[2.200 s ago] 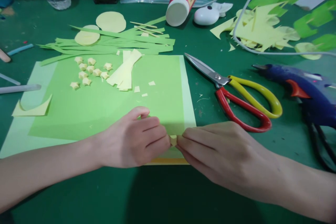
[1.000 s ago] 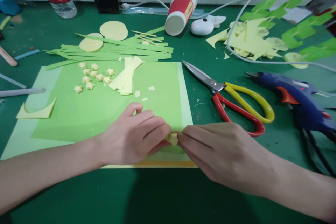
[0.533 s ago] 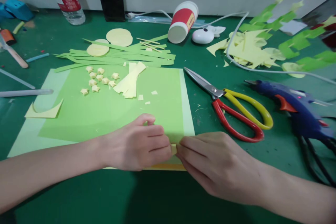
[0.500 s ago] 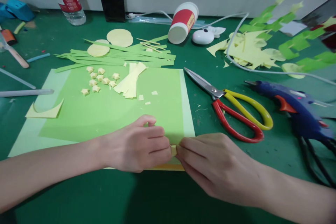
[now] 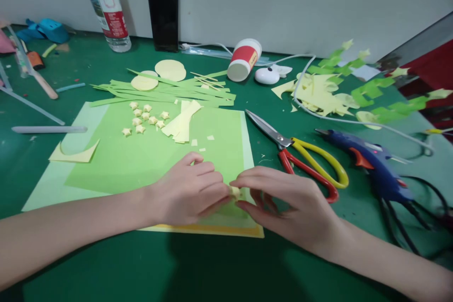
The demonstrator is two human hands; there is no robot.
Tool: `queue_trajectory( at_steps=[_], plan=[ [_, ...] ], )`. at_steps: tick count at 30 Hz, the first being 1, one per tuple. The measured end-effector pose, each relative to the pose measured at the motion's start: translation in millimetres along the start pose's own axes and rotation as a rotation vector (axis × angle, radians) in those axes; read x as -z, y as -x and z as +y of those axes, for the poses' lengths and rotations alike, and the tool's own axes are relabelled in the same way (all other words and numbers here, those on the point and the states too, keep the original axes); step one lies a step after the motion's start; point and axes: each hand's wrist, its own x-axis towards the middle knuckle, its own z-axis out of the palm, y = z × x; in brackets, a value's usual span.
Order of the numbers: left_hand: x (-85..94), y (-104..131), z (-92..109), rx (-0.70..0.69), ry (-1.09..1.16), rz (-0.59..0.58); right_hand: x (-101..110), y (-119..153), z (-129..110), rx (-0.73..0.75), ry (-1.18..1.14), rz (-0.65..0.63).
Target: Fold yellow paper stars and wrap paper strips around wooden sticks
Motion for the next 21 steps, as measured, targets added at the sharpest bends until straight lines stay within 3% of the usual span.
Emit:
queue_trajectory(
  at_steps=[4, 6, 10, 15, 18, 21],
  plan=[
    [1.0, 4, 2, 0.020, 0.014, 0.002, 11, -20, 2, -0.085, 0.154, 0.125],
    [0.0, 7, 3, -0.014, 0.012, -0.038, 16, -40, 7, -0.112, 0.176, 0.128],
    [-3.9, 14, 4, -0.073, -0.012, -0.089, 8, -98, 22, -0.139, 0.180, 0.050],
    [-7.8, 17, 4, -0.078, -0.050, -0.094, -27, -166, 39, -0.126, 0.165, -0.107],
    [-7.7, 17, 4, -0.074, -0.052, -0.107, -43, -189, 41, -0.129, 0.150, -0.197],
    [-6.3, 16, 4, -0.067, -0.044, -0.126, -44, -199, 37, -0.127, 0.135, -0.263]
  ],
)
